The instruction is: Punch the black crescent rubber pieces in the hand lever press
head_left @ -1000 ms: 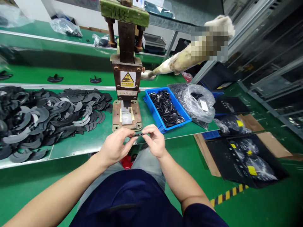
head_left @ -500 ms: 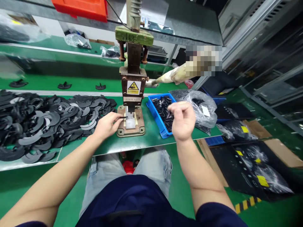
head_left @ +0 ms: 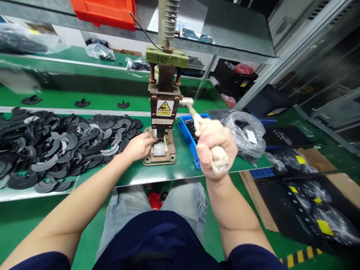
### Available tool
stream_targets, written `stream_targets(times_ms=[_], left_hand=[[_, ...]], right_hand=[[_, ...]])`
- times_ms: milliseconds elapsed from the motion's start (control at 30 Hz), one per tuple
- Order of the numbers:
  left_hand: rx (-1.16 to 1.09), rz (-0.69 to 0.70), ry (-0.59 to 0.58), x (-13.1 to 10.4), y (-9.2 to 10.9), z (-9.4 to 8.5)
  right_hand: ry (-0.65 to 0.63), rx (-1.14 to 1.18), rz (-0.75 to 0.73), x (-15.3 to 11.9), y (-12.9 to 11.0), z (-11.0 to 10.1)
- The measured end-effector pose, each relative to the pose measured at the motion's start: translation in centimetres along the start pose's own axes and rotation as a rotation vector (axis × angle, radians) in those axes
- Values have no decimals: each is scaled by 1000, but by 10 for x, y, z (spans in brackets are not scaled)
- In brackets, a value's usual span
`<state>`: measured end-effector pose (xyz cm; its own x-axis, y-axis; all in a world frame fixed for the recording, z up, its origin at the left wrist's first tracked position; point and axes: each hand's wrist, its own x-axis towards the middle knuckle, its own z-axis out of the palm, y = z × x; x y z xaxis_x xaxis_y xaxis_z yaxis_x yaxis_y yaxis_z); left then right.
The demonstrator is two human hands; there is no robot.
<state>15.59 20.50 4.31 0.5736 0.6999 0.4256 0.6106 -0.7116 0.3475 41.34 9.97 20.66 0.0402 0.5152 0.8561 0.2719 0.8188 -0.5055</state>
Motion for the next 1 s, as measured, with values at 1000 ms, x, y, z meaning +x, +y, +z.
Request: stream_targets(times_ms=[1000], left_hand=[[-37, -1867, 1169, -305, -87, -126]], right_hand=[[270, -126, -225, -52, 61, 12]])
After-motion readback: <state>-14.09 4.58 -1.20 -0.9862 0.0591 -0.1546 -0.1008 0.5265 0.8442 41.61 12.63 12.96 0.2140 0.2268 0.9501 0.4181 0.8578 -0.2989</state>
